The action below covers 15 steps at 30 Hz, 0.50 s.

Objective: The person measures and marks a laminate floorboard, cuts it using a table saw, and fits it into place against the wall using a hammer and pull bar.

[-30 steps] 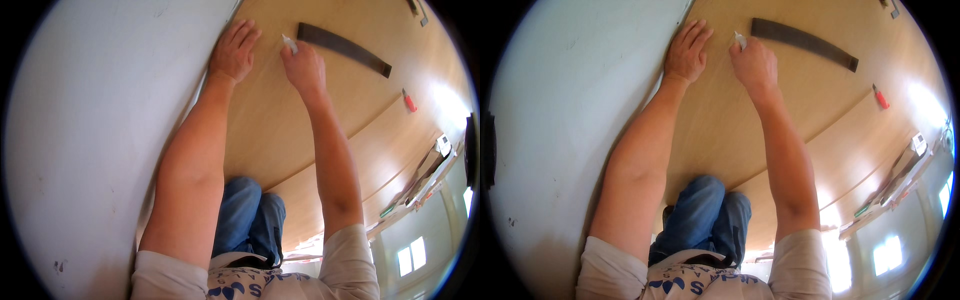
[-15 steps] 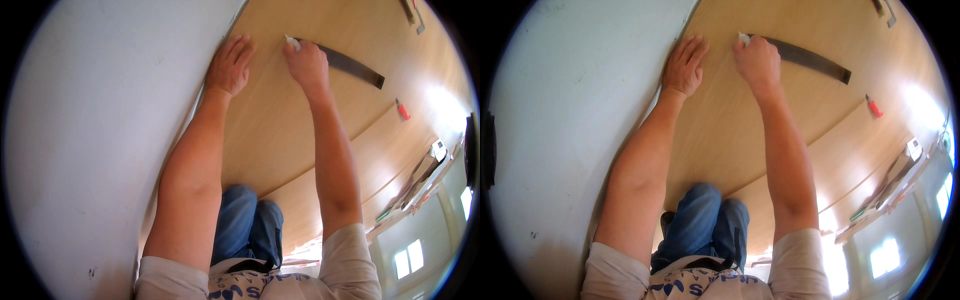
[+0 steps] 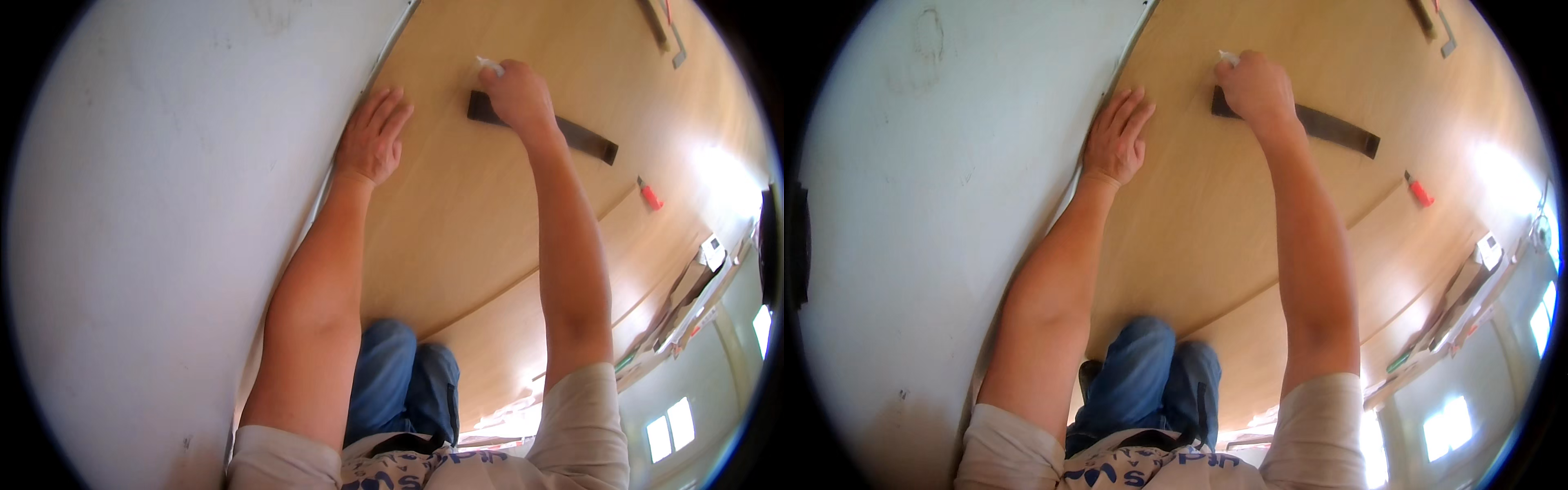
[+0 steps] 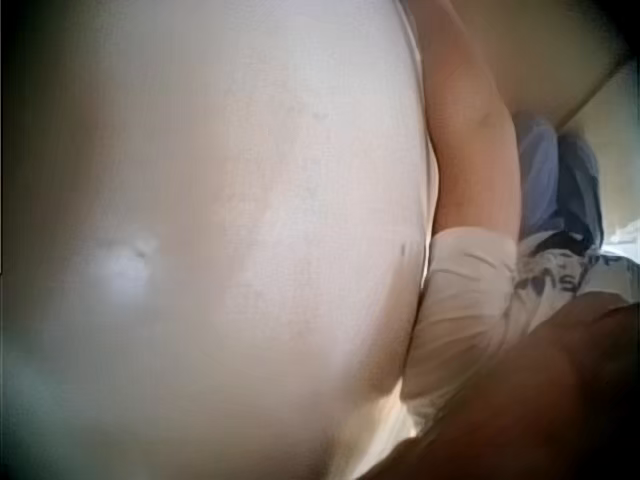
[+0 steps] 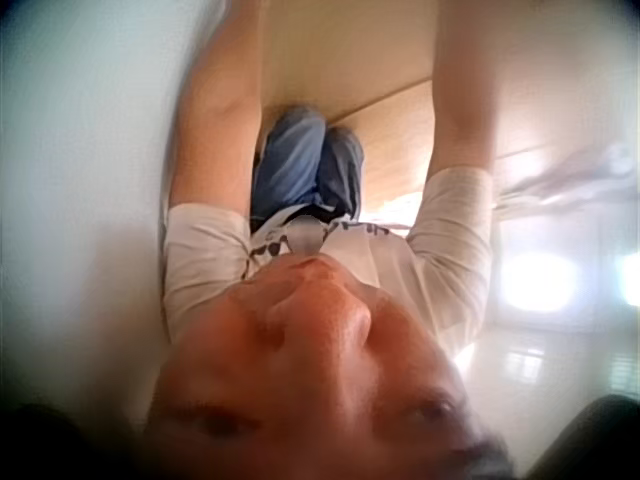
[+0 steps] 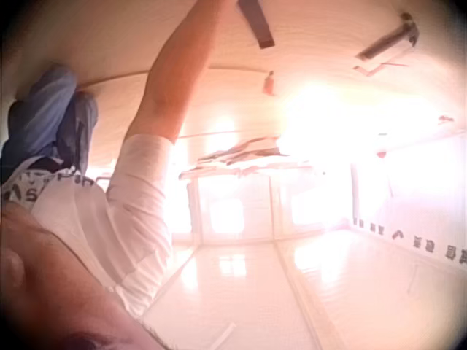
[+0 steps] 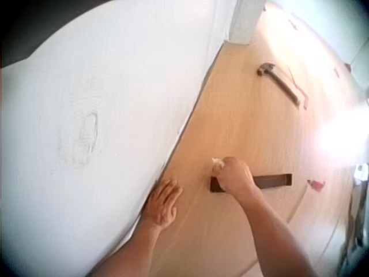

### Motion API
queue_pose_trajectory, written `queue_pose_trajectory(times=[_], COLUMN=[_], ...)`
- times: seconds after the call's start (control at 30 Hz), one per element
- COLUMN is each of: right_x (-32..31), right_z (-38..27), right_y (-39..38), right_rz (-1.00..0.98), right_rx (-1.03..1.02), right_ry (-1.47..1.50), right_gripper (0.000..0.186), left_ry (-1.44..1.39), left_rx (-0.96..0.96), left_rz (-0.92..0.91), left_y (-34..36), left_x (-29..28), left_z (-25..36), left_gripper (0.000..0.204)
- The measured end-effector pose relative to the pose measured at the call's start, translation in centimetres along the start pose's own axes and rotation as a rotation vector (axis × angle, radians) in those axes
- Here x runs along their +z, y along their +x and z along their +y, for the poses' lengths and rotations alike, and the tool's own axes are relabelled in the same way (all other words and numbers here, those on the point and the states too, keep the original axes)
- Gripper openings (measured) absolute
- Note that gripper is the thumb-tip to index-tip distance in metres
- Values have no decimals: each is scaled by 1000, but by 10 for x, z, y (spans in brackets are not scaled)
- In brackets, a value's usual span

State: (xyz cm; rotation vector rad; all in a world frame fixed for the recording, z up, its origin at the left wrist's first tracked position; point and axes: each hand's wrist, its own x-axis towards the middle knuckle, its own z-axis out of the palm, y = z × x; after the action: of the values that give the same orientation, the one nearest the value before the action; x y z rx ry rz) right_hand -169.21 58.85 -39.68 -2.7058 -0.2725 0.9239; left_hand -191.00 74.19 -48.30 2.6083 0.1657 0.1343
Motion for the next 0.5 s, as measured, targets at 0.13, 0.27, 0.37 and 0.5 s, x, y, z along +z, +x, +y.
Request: queue_pose_trajectory(times=[0.13,0.27,0.37,0.5], right_x=[-11,-15,-22,-36], right_z=[5,14,18,27], right_y=[18,41,58,85], right_rz=[12,84,104,125], right_rx=[-26,-108,-129,-158], right_ry=[-26,-121,-122,-170], right_gripper=[46,47,50,53], left_ry=[-12,14,28,25], left_rx=[6,1,-2,0], left_rz=[-5,-21,-23,-24], left_y=[2,2,2,4], left_x=[-1,-2,-2,-2], left_z=[1,1,1,2], left_gripper=[64,63,62,62])
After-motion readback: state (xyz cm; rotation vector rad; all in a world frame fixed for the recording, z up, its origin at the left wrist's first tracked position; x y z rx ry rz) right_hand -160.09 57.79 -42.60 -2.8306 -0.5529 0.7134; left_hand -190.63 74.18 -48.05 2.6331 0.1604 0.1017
